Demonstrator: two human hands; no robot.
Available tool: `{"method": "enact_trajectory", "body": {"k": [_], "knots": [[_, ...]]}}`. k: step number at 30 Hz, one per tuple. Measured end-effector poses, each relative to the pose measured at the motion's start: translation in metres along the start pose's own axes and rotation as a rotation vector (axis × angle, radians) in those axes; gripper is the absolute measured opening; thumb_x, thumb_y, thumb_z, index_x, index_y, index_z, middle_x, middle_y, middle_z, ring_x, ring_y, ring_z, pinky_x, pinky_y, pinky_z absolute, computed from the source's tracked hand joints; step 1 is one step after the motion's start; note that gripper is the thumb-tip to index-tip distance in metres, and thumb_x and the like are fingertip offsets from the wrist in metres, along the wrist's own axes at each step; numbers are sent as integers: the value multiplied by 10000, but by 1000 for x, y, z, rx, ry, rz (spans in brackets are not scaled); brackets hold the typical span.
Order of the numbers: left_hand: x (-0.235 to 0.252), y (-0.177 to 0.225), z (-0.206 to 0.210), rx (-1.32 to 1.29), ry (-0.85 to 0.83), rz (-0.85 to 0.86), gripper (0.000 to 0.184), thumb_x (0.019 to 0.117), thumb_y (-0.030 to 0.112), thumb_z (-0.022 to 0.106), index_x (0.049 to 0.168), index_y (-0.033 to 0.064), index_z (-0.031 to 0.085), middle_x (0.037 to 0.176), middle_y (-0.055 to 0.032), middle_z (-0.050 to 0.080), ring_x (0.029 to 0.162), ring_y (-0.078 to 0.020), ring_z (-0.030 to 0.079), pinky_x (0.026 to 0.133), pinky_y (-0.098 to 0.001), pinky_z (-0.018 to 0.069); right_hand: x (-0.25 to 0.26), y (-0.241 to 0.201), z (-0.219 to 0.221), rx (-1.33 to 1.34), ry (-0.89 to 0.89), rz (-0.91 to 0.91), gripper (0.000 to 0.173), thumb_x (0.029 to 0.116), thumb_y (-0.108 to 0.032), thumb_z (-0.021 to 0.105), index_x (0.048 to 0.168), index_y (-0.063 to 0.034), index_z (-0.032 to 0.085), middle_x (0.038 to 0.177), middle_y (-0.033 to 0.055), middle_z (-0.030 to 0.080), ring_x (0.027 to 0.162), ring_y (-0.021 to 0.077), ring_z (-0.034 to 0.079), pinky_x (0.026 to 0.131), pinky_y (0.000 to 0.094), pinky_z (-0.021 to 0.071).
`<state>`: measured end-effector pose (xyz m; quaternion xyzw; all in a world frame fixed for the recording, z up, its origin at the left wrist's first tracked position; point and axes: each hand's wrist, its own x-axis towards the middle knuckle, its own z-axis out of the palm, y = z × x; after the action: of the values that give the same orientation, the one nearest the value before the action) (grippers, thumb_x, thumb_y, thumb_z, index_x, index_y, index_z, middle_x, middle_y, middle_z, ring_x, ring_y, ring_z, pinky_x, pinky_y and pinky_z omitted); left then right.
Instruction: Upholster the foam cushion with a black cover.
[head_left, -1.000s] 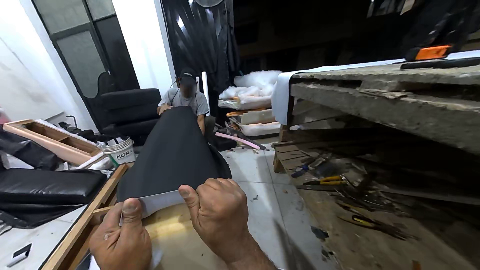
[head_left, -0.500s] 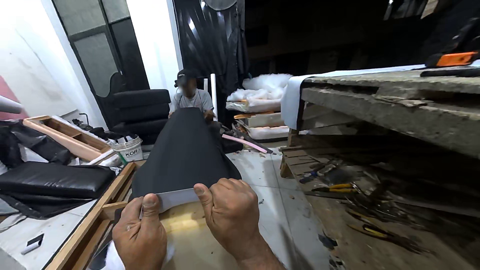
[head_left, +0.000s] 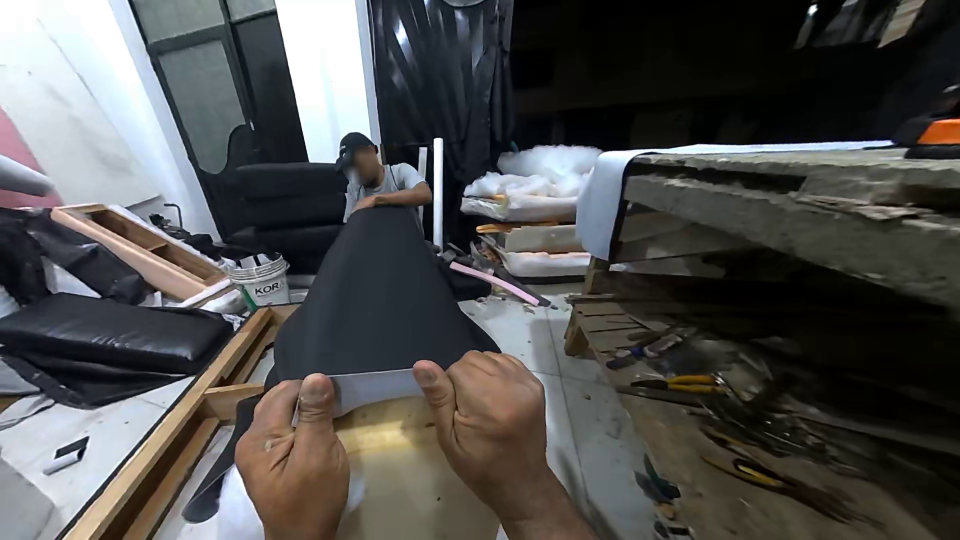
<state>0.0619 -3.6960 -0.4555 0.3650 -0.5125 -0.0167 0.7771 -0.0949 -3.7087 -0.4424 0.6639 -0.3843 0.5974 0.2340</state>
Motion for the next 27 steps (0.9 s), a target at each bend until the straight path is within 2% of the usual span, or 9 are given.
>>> {"method": "enact_trajectory", "body": {"k": [3, 10, 20, 27], "knots": [[0, -4, 0, -17, -5, 2, 316, 1028, 231, 547, 735, 170, 647, 677, 134, 584, 691, 25, 602, 677, -165, 517, 0, 1, 1, -15, -2, -2, 593, 1068, -422, 492, 566, -110, 544, 506, 6, 498, 487, 137, 531, 476, 316, 408], [2, -3, -1, 42, -20, 9, 328, 1028, 267, 549, 768, 124, 689, 716, 93, 629, 761, -8, 636, 751, -206, 535, 5, 0, 1, -29, -22, 8, 600, 1072, -430, 482, 579, -100, 568, 518, 18, 519, 501, 147, 554, 487, 319, 429], [3, -4, -1, 72, -34, -11, 354, 1028, 295, 539, 750, 141, 696, 712, 81, 642, 786, -42, 639, 826, -275, 519, 10, -2, 1, -45, -55, 18, 619, 1079, -452, 454, 598, -89, 598, 534, 33, 548, 523, 160, 581, 506, 329, 451], [3, -5, -1, 92, -29, 12, 374, 1029, 324, 545, 739, 140, 694, 694, 87, 630, 765, -34, 627, 815, -278, 512, 9, -1, 1, -27, -62, 17, 606, 1071, -447, 479, 596, -91, 598, 546, 34, 562, 536, 165, 595, 508, 337, 464]]}}
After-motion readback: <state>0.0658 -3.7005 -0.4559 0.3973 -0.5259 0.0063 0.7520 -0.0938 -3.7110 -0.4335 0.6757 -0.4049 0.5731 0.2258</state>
